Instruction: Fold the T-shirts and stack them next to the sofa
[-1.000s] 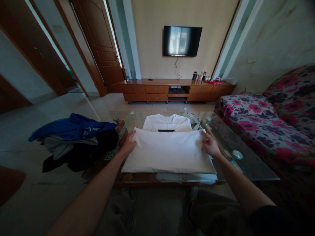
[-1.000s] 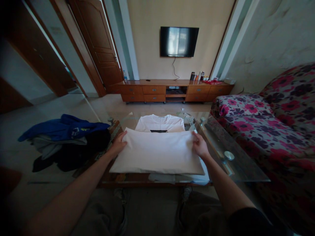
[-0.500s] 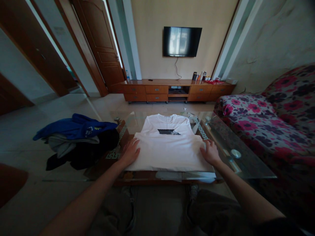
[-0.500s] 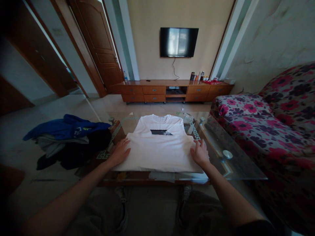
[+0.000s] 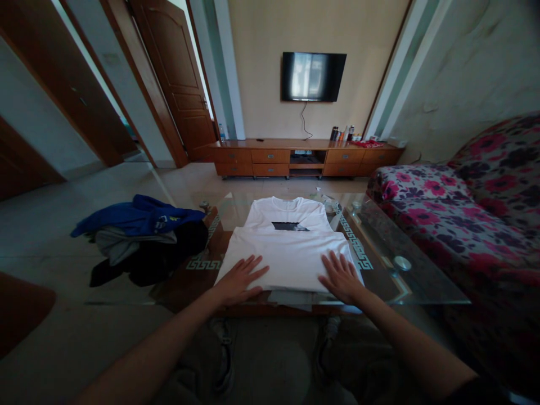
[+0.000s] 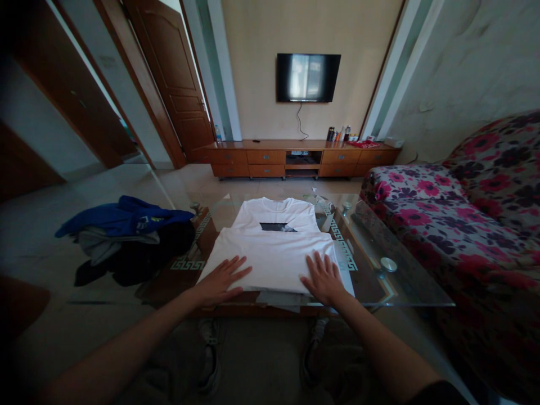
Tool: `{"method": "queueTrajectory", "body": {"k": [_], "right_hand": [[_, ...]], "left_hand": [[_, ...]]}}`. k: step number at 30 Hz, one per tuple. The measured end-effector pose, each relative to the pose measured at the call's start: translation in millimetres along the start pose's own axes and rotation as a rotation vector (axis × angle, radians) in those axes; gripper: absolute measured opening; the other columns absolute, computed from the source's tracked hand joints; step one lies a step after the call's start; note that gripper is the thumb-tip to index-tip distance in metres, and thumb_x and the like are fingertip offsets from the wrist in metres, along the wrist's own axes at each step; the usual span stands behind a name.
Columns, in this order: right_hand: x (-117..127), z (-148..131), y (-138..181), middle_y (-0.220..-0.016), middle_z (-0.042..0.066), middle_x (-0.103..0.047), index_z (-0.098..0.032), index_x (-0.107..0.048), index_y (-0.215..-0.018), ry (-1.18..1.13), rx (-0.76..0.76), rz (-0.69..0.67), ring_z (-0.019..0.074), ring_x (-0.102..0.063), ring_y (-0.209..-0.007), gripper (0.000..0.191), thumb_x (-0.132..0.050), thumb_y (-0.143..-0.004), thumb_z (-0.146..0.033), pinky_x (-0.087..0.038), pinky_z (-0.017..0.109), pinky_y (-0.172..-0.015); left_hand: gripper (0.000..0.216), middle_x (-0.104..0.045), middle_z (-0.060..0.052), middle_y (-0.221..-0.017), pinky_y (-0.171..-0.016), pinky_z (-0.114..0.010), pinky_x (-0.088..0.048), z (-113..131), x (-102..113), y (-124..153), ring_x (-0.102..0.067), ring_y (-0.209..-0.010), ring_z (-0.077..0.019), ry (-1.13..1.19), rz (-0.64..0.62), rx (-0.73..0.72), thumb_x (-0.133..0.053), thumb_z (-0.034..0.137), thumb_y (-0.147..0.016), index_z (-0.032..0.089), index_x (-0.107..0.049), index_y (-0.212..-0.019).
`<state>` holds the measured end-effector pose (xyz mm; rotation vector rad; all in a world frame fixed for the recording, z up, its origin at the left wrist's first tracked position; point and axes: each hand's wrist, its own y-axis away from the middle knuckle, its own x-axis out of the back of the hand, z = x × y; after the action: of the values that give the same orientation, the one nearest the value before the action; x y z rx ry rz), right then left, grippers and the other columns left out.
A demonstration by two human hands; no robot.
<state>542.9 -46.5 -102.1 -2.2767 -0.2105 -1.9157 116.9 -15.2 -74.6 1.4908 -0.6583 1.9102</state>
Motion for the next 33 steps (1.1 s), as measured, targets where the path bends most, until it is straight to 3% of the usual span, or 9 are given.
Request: {"method": "queueTrajectory", "body": {"k": [5,8,20,23,27,33], "right_hand": [[5,-42,-3,-0.17,0.005,-0.005,-0.034,-0.014,-0.164,-0.036,0.231,-0.022,0.032,-0.008,-0.156,0.068,-0.028,-0.103,-0.061,-0.02,0.056,-0.121],[4,-54,-6,-0.17,0.004,-0.008,-0.036,-0.017,-0.163,-0.035,0.263,-0.036,0.0324,-0.009,-0.156,0.066,-0.028,-0.103,-0.061,-0.018,0.058,-0.122],[-1,-36,-14,-0.17,0.007,-0.004,-0.032,-0.018,-0.163,0.028,0.148,-0.017,0.0315,-0.006,-0.156,0.065,-0.027,-0.104,-0.059,-0.019,0.059,-0.121],[6,-55,-12,-0.169,0.012,-0.005,-0.022,-0.022,-0.163,0.057,0.197,0.021,0.032,-0.007,-0.156,0.07,-0.028,-0.104,-0.058,-0.019,0.058,-0.122],[16,-97,0,-0.168,0.016,-0.01,-0.011,-0.024,-0.162,0.046,0.373,0.058,0.029,-0.011,-0.156,0.075,-0.033,-0.104,-0.057,-0.023,0.05,-0.124],[12,-137,38,-0.168,0.017,-0.009,-0.008,-0.016,-0.163,0.023,0.455,0.033,0.0337,-0.011,-0.155,0.089,-0.042,-0.098,-0.063,-0.022,0.05,-0.124]], "left_hand": [[0.065,-0.012,-0.002,-0.17,-0.125,-0.045,-0.015,27,-3,-14,-0.013,-0.156,-0.0253,-0.001,-0.026,-0.113,-0.035,0.057,-0.103,0.037,-0.018,-0.162],[0.063,-0.013,-0.002,-0.17,-0.125,-0.043,-0.017,34,-8,-19,-0.014,-0.156,-0.0242,0.002,-0.028,-0.106,-0.032,0.055,-0.104,0.036,-0.016,-0.162],[0.059,-0.014,-0.003,-0.17,-0.125,-0.046,-0.016,35,-14,-22,-0.014,-0.156,-0.0239,-0.039,0.006,0.041,-0.025,0.051,-0.106,0.033,-0.018,-0.162],[0.06,-0.015,-0.004,-0.17,-0.126,-0.043,-0.015,47,-9,-24,-0.012,-0.157,-0.0213,-0.068,0.026,0.001,-0.025,0.048,-0.107,0.027,-0.017,-0.163],[0.068,-0.016,-0.006,-0.17,-0.126,-0.041,-0.014,74,-8,-26,-0.012,-0.157,-0.021,-0.089,0.033,-0.093,-0.034,0.051,-0.104,0.023,-0.014,-0.163],[0.081,-0.015,-0.013,-0.169,-0.127,-0.047,-0.015,118,-16,-13,-0.011,-0.157,-0.0282,-0.126,0.086,0.074,-0.053,0.039,-0.091,0.014,-0.02,-0.161]]}}
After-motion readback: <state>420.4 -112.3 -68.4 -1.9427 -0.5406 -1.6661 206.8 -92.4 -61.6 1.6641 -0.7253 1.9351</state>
